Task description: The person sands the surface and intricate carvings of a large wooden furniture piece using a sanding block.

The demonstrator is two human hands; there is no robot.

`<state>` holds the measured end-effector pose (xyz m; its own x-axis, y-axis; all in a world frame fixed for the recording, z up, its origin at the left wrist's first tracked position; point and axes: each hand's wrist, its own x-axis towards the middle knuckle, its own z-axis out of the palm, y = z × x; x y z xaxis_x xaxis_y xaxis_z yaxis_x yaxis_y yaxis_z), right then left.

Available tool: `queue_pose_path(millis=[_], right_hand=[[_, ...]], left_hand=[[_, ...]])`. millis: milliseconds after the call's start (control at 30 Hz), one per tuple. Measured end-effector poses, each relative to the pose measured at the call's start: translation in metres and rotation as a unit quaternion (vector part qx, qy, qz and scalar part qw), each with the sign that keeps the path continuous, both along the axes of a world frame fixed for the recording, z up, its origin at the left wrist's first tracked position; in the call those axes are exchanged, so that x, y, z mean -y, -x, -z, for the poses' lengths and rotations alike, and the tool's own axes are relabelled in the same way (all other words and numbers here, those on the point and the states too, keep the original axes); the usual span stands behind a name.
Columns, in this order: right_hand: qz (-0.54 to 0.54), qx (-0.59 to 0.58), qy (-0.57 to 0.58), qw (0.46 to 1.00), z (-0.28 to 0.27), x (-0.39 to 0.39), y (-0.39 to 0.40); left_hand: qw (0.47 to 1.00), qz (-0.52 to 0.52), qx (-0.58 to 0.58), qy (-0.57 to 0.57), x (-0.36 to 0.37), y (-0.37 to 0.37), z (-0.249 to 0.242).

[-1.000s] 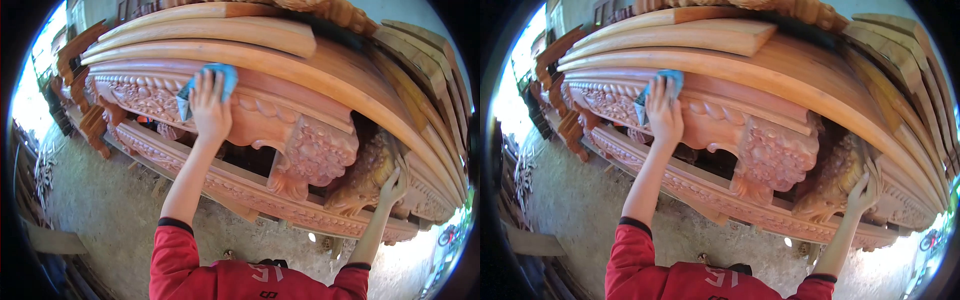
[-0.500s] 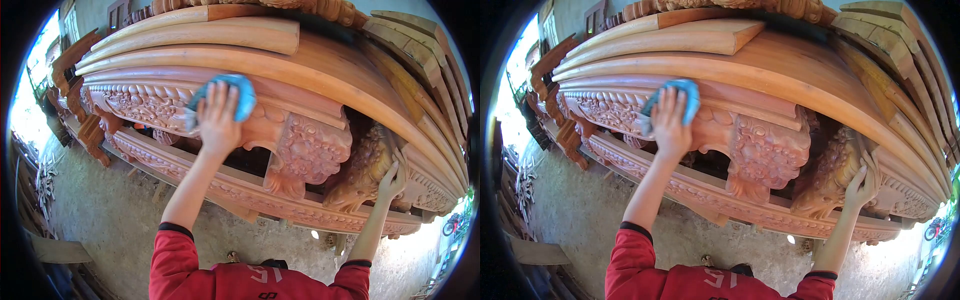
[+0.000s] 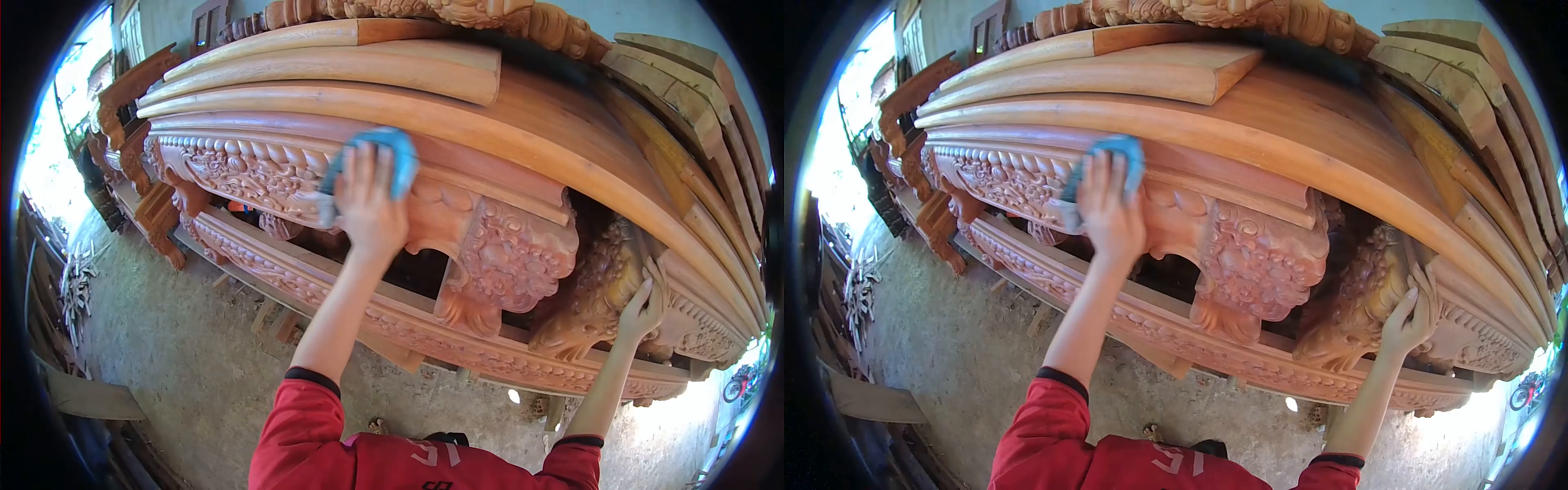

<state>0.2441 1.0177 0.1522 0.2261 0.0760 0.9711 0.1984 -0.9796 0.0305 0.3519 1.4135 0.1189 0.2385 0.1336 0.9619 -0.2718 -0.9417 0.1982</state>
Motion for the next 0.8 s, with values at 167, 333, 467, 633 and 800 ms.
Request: queue_pose_path(millis=[167,333,467,633,800], right_hand=[[-0.004,-0.001,0.005,1.0,-0.002,-0.002,0.002],[-0.035,0.004,-0.003,0.999,0.001,0.004,0.001],[-0.029,0.001,-0.024,0.999,0.002,0.002,0.002],[-0.02,0.003,-0.039,0.999,0.001,-0.003,0.003],[-0.031,0.007,-0.033,0.999,0.003,-0.001,0.002]], left_hand=[[0.953,0.227,-0.031,-0.201,0.047,0.03,0.0],[0.986,0.142,-0.016,-0.092,-0.001,0.006,-0.014],[0.994,0.11,0.014,-0.012,-0.048,-0.016,-0.01],[0.987,0.14,-0.042,-0.071,0.005,0.008,0.0],[0.942,0.215,-0.046,-0.255,0.019,0.031,0.018]])
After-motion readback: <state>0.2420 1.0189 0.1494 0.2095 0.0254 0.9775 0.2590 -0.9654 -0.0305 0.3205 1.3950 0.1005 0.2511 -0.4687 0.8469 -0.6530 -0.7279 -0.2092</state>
